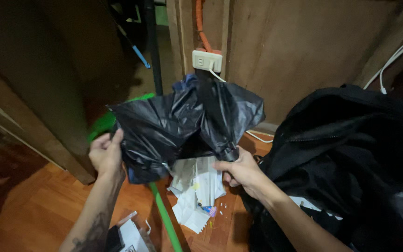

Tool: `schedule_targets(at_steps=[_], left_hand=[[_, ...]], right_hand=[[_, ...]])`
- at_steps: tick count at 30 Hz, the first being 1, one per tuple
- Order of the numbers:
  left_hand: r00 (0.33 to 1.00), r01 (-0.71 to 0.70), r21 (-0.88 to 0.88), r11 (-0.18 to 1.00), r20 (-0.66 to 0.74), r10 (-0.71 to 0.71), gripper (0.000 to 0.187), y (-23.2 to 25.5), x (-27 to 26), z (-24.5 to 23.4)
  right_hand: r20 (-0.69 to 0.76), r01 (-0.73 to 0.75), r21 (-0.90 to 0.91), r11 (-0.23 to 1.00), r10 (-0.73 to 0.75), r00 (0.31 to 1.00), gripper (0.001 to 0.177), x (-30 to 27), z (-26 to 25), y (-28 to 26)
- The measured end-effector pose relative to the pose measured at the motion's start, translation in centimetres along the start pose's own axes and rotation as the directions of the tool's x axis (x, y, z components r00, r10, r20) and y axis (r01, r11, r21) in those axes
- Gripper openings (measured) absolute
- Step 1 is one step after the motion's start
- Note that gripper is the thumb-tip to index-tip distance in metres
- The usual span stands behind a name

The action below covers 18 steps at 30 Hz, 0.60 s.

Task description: The person empties items from a backpack, handles an umbrella, and sorts through paper scraps and a notebook on the floor.

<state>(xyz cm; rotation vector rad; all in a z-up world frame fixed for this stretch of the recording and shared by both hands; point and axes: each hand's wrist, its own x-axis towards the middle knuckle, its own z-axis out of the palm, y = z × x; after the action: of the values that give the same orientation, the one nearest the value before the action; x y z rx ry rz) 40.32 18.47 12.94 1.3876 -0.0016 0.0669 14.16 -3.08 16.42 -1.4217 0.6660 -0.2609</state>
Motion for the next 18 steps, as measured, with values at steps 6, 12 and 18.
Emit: schedule_targets(at_steps=[6, 12, 18], left_hand=[[0.979, -0.194, 0.127, 0.973, 0.089, 0.184, 0.064, -0.3, -7.4, 2.8], [0.478, 0.813, -0.020, 0.582, 0.593, -0.647, 0.095, -1.2, -12.1, 5.5], [0.489, 0.645, 0.000, 0.764, 0.768, -0.413, 0.070, -4.2, -8.5, 7.1]], right_hand=[[-0.046, 0.103, -0.058, 0.993, -0.106, 0.993, 0.040, 0.0, 1.0, -1.7], [0.033, 0.130, 0.085, 0.988, -0.134, 0.990, 0.042, -0.3, 2.3, -1.9], [0.055, 0.172, 0.051, 0.984, -0.174, 0.983, 0.050, -0.5, 2.2, -2.7]])
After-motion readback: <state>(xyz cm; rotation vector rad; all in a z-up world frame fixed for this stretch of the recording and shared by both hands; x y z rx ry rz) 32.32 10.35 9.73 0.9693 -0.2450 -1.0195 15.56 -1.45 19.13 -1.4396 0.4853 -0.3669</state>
